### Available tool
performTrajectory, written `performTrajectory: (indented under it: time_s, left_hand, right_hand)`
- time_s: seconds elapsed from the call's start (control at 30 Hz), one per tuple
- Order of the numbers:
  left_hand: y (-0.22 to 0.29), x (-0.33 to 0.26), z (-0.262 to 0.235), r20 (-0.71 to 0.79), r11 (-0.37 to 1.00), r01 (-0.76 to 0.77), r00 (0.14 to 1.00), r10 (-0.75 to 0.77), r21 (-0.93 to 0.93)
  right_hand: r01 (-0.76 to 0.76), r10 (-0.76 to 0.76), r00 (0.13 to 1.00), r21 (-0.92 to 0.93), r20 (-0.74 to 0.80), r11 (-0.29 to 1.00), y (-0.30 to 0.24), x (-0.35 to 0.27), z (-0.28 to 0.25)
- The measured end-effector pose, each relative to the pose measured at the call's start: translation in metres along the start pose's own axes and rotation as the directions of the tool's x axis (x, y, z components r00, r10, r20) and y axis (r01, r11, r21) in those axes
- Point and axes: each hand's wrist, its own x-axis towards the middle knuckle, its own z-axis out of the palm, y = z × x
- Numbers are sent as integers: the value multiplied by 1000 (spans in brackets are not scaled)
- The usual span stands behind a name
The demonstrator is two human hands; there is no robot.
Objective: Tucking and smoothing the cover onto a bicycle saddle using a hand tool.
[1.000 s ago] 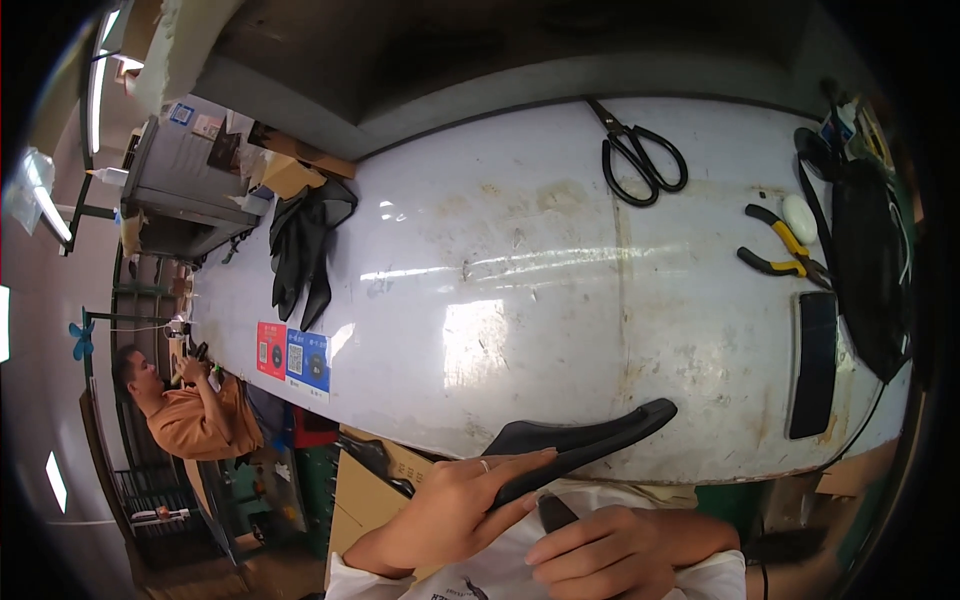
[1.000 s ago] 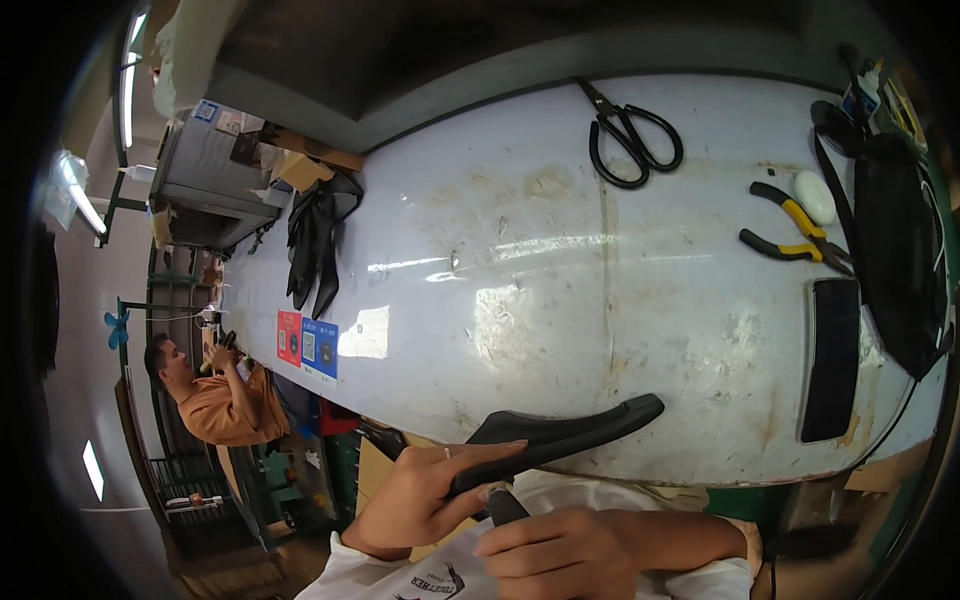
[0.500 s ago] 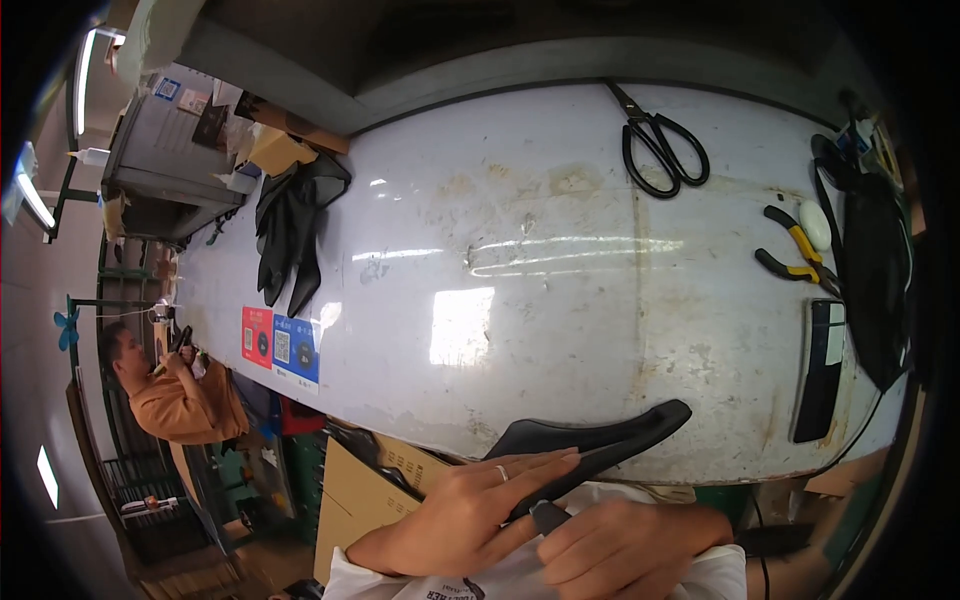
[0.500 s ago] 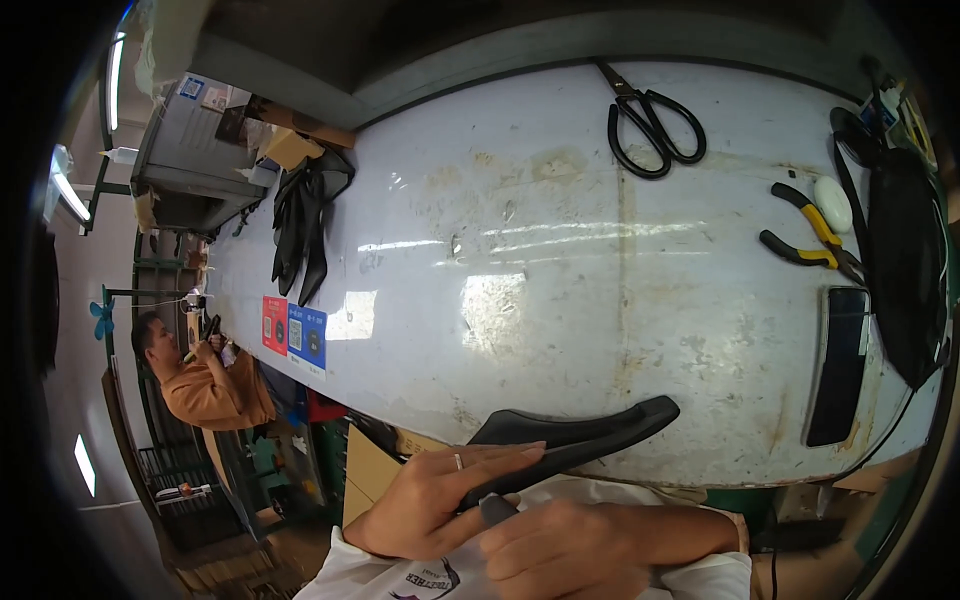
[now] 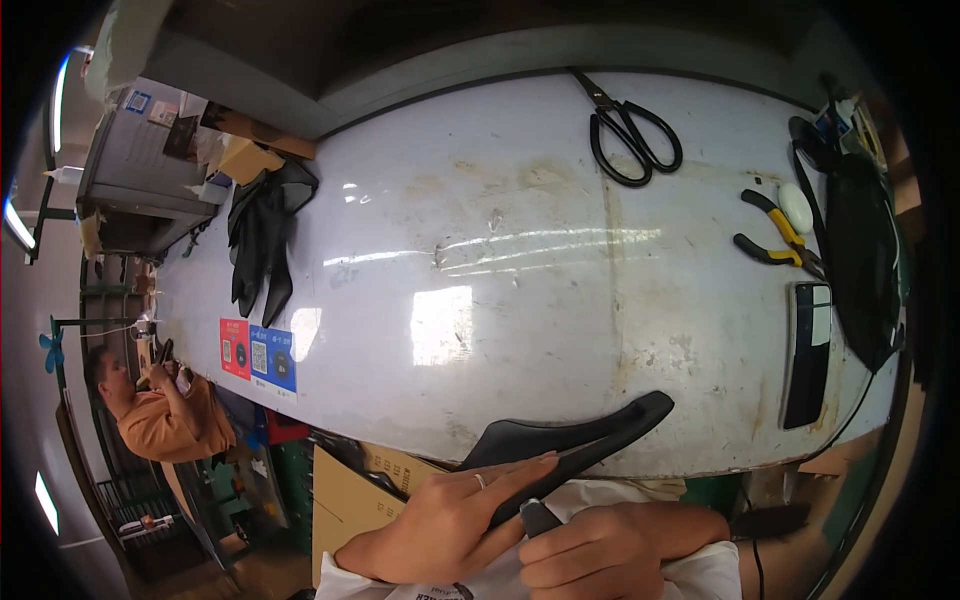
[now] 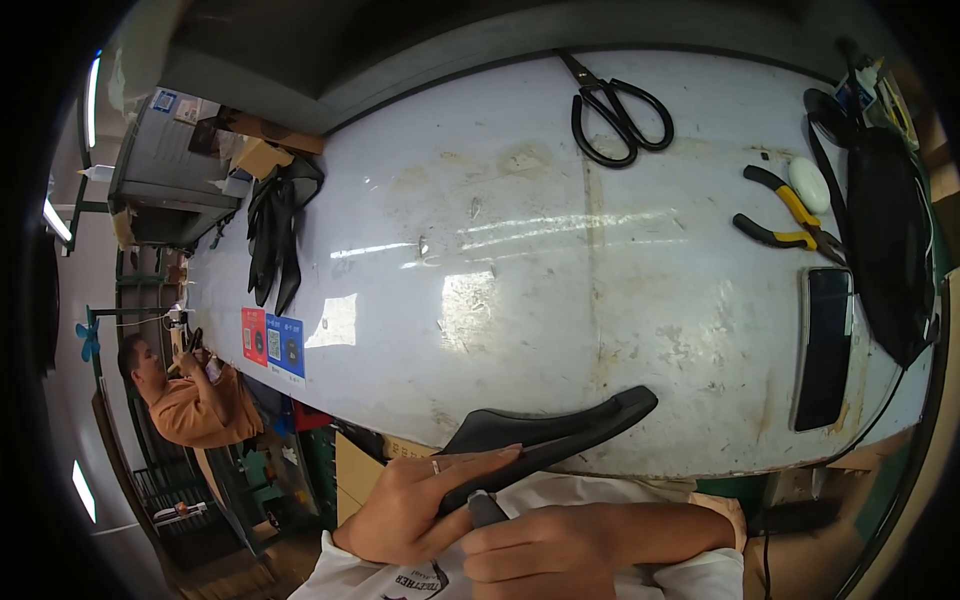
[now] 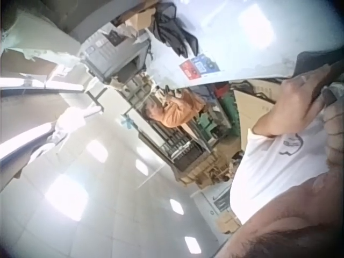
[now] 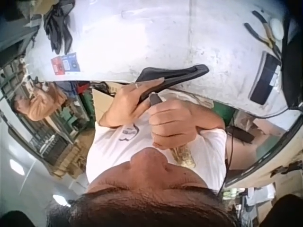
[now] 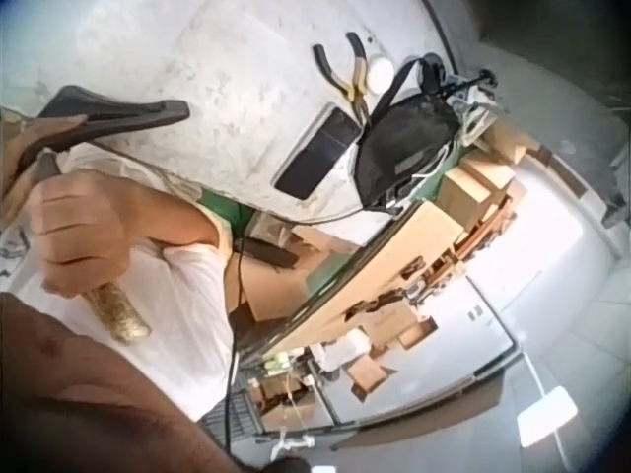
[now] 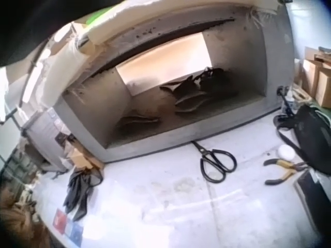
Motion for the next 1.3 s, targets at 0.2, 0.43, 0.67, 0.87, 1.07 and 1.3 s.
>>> performTrajectory:
  time_s: [0.2,0.43,0.67,0.87,1.07,1.3]
  left_hand:
    - [12,5,-5,44,989,150,988,-149,-10]
    - [12,5,-2,-58,994,105,993,-107,-40]
    - [20,10,-9,-15,990,141,990,-141,22]
    - [1,17,-36,155,993,114,981,-119,43]
    - [7,28,-46,198,975,201,956,-216,93]
    - [6,32,-25,-125,996,58,991,-49,68]
  right_hand:
    - [96,-91,948,2,-306,995,16,-18,19]
    - [114,-114,975,-11,-190,993,7,-19,6]
    - [63,29,793,129,-608,990,13,-27,34]
    - [32,-47,959,-59,-278,998,15,-31,17]
    - [-58,27,981,-153,-193,987,5,-49,-8]
    - [-186,133,977,-365,-167,912,-19,-77,-22]
